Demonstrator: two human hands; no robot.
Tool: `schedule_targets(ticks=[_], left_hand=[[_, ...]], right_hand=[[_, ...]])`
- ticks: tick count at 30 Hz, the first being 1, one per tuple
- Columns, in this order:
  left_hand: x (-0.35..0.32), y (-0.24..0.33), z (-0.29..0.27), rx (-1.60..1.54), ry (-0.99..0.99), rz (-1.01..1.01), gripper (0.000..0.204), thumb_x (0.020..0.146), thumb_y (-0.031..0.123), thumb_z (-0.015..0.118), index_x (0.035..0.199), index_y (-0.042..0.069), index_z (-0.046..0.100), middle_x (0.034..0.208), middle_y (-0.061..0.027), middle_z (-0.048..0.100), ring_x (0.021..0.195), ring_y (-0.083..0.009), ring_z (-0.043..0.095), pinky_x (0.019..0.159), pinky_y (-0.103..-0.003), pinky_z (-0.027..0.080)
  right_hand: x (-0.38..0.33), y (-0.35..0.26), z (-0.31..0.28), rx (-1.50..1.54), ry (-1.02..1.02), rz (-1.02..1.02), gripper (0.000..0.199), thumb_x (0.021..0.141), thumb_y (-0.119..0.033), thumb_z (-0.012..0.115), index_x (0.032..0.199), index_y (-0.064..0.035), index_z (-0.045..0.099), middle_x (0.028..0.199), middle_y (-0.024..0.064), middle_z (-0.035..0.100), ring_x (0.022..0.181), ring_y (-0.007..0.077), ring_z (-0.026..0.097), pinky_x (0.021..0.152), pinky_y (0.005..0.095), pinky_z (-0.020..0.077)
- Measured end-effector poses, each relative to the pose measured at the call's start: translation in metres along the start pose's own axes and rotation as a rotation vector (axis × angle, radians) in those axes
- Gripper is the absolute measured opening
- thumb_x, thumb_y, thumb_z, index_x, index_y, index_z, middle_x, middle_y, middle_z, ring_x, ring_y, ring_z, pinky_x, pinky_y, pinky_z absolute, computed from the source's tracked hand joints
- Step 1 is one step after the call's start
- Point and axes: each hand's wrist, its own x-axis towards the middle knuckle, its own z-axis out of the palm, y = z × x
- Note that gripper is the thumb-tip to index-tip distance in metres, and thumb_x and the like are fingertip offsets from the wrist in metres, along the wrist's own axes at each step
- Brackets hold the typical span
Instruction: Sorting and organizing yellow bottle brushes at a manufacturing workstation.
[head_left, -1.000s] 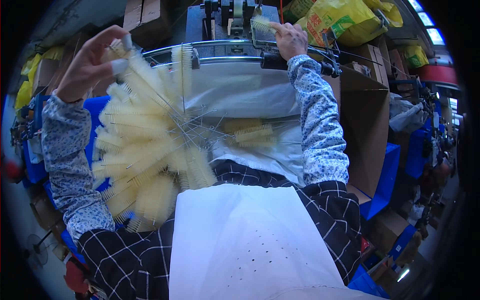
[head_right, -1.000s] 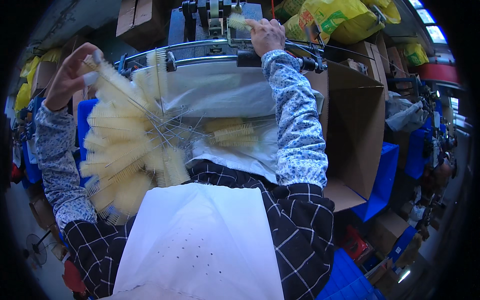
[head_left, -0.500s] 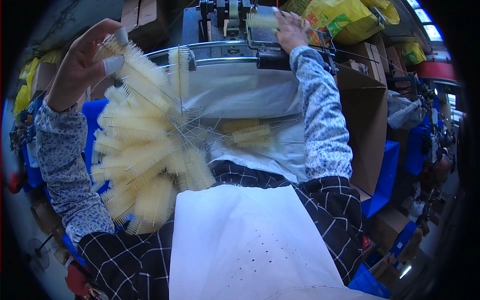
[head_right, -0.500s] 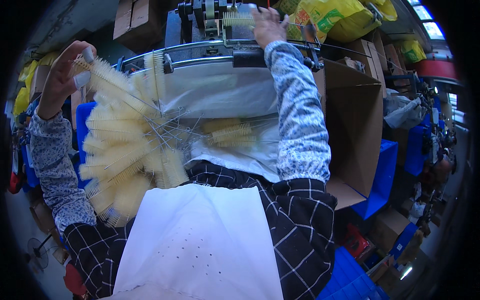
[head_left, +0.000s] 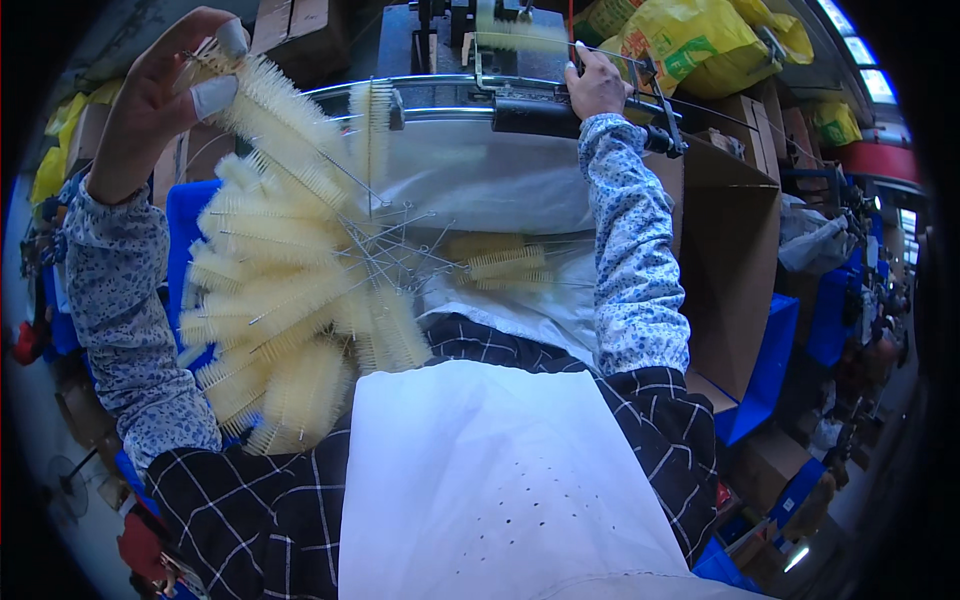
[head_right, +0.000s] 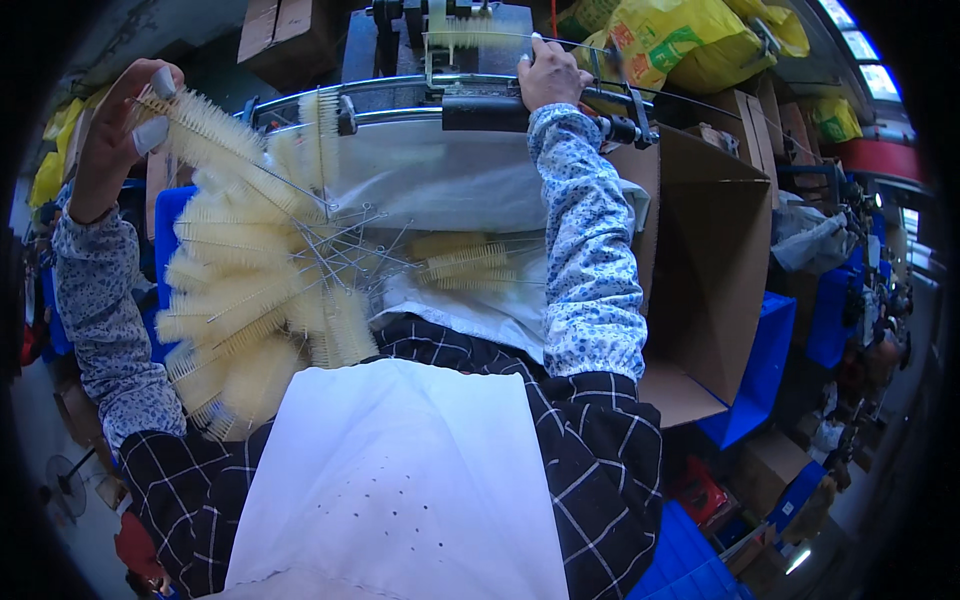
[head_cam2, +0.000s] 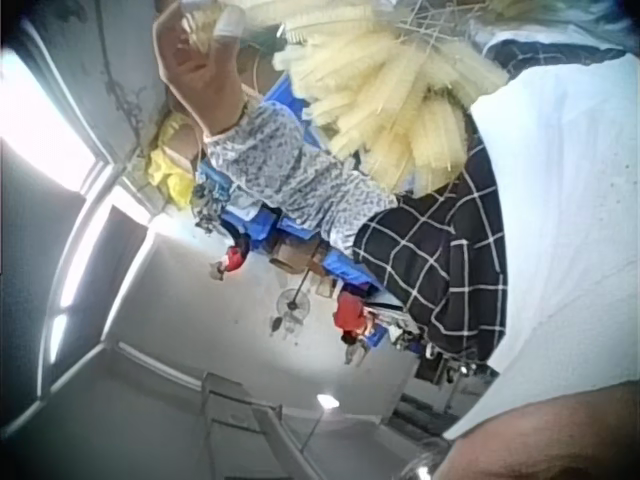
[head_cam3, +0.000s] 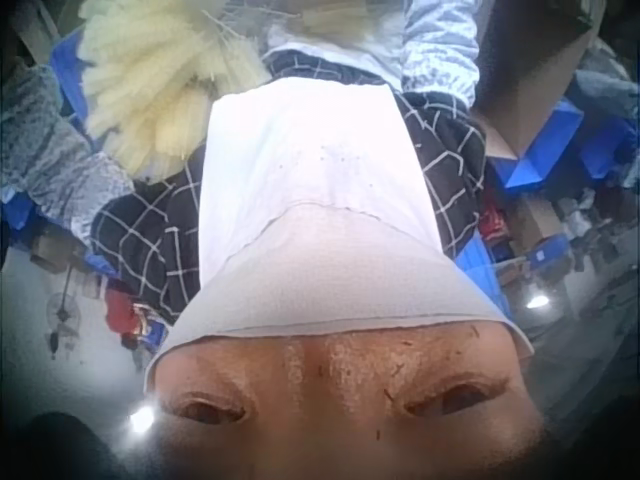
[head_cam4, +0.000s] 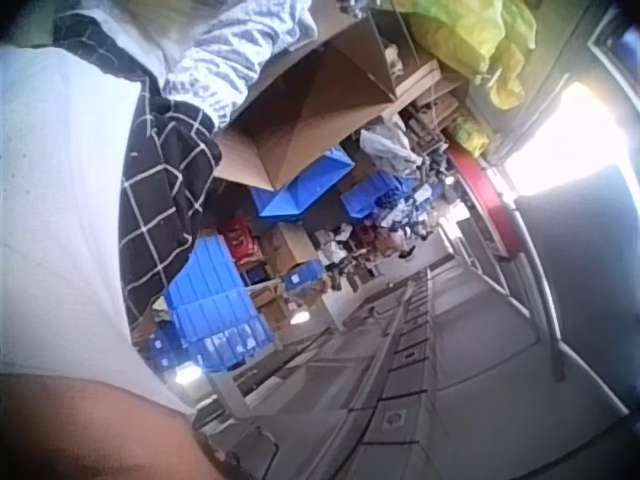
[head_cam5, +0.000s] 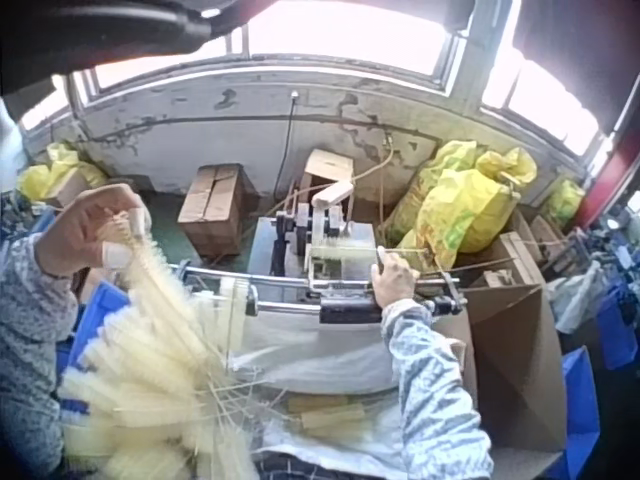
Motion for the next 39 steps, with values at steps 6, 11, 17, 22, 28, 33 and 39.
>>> schedule_targets(ticks=[6,11,17,22,28,33,39], left_hand=[[-0.004,-0.013,0.0,-0.074,0.021,-0.047,0.044,0.075,0.024,0.06,0.115,0.015,0.044,0.109,-0.0071,0.046,0.098,-0.0167,0.048,0.082,-0.028,0.044],[0.008,-0.007,0.009,-0.109,-0.02,0.055,0.045,0.074,0.02,0.062,0.115,0.015,0.045,0.107,-0.0073,0.046,0.1,-0.0168,0.047,0.085,-0.029,0.041],[0.019,-0.014,0.015,-0.139,-0.065,0.091,0.044,0.076,0.021,0.058,0.116,0.015,0.043,0.109,-0.0072,0.045,0.1,-0.0166,0.046,0.084,-0.028,0.042],[-0.004,-0.013,-0.001,-0.028,-0.015,-0.033,0.043,0.079,0.03,0.052,0.119,0.016,0.041,0.111,-0.0068,0.044,0.103,-0.0156,0.045,0.086,-0.029,0.041],[0.043,-0.016,0.051,-0.503,-0.201,0.28,0.047,0.077,0.035,0.056,0.116,0.011,0.041,0.106,-0.0057,0.047,0.097,-0.0145,0.047,0.082,-0.027,0.041],[0.111,-0.037,0.1,-1.226,-0.517,0.953,0.04,0.075,0.025,0.062,0.105,0.005,0.044,0.089,-0.0018,0.053,0.078,-0.0094,0.052,0.07,-0.023,0.044],[0.087,-0.032,0.102,-1.0,-0.424,0.74,0.04,0.076,0.024,0.061,0.107,0.006,0.044,0.094,-0.0036,0.052,0.083,-0.011,0.051,0.073,-0.025,0.044]], right_hand=[[-0.01,-0.05,0.006,0.027,-0.036,0.005,0.027,0.075,-0.022,0.05,0.099,-0.012,0.056,0.097,0.0047,0.054,0.094,0.0214,0.051,0.083,0.0497,0.0308],[-0.016,-0.105,0.012,-0.008,-0.052,-0.019,0.025,0.081,-0.016,0.044,0.103,-0.0106,0.054,0.097,0.0048,0.054,0.093,0.0212,0.051,0.083,0.0486,0.0325],[-0.015,-0.074,0.008,-0.013,-0.044,-0.013,0.028,0.079,-0.018,0.047,0.106,-0.0113,0.053,0.098,0.0061,0.054,0.093,0.0221,0.051,0.083,0.0471,0.0332],[-0.004,-0.016,-0.001,0.007,-0.08,0.01,0.035,0.075,-0.027,0.053,0.108,-0.0156,0.053,0.105,0.0045,0.054,0.098,0.0217,0.05,0.081,0.0479,0.034],[0.03,0.057,-0.017,0.036,-0.221,0.014,0.033,0.078,-0.032,0.048,0.108,-0.0193,0.054,0.11,0.006,0.053,0.097,0.0242,0.052,0.082,0.0416,0.0393],[0.04,0.087,-0.02,-0.476,0.053,-0.322,0.024,0.083,-0.025,0.042,0.101,-0.0213,0.057,0.101,0.0047,0.056,0.096,0.0237,0.049,0.086,0.0318,0.0348],[0.018,0.099,-0.103,0.089,-0.508,-0.31,0.023,0.081,-0.018,0.049,0.102,-0.0106,0.057,0.093,0.0075,0.057,0.09,0.0203,0.052,0.078,0.0288,0.0398]])
